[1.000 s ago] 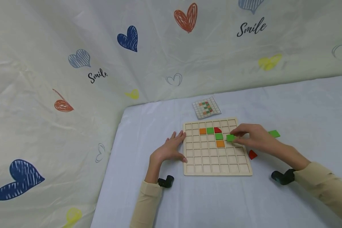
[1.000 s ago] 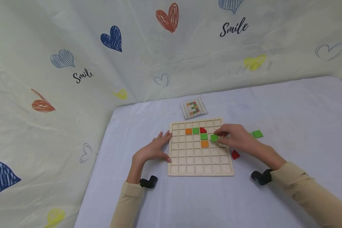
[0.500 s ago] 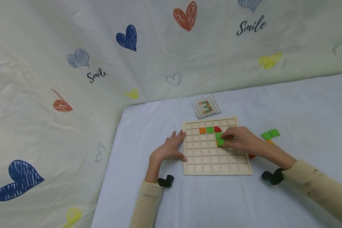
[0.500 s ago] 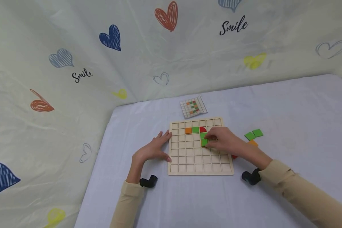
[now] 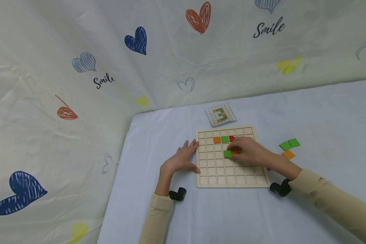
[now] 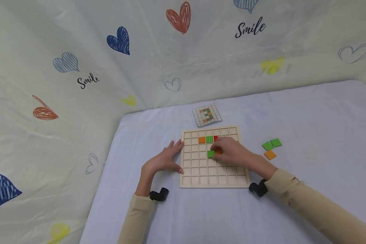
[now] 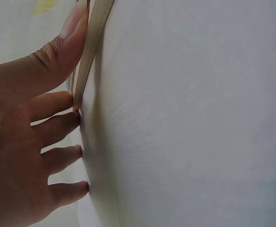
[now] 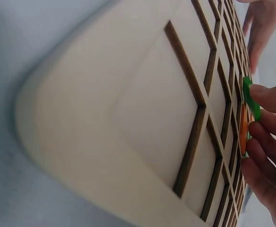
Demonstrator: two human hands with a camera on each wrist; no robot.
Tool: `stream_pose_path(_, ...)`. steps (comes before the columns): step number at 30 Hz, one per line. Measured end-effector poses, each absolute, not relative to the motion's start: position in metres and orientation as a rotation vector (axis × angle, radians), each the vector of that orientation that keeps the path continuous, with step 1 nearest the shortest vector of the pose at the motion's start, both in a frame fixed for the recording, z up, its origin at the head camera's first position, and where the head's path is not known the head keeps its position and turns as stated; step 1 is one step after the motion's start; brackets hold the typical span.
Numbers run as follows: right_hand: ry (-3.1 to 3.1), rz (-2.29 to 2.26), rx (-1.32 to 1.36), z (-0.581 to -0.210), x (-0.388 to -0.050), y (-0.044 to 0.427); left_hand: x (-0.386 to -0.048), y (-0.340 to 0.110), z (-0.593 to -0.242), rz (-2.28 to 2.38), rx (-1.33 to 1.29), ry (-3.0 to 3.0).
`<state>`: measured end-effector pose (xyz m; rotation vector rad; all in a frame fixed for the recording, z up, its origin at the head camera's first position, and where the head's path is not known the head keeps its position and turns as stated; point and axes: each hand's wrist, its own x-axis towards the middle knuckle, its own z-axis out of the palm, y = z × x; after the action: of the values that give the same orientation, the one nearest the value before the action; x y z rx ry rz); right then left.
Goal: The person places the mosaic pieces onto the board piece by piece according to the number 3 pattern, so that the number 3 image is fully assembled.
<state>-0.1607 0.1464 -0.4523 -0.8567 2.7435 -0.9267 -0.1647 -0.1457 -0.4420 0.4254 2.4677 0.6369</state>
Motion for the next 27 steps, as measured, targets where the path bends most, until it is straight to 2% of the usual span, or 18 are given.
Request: stream_pose_path(27, 2.795, -0.884, -0.88, -0.4557, -0.1591, 0.1417, -0.1647, -0.1453, -0.441, 0.638, 0.42, 2.472)
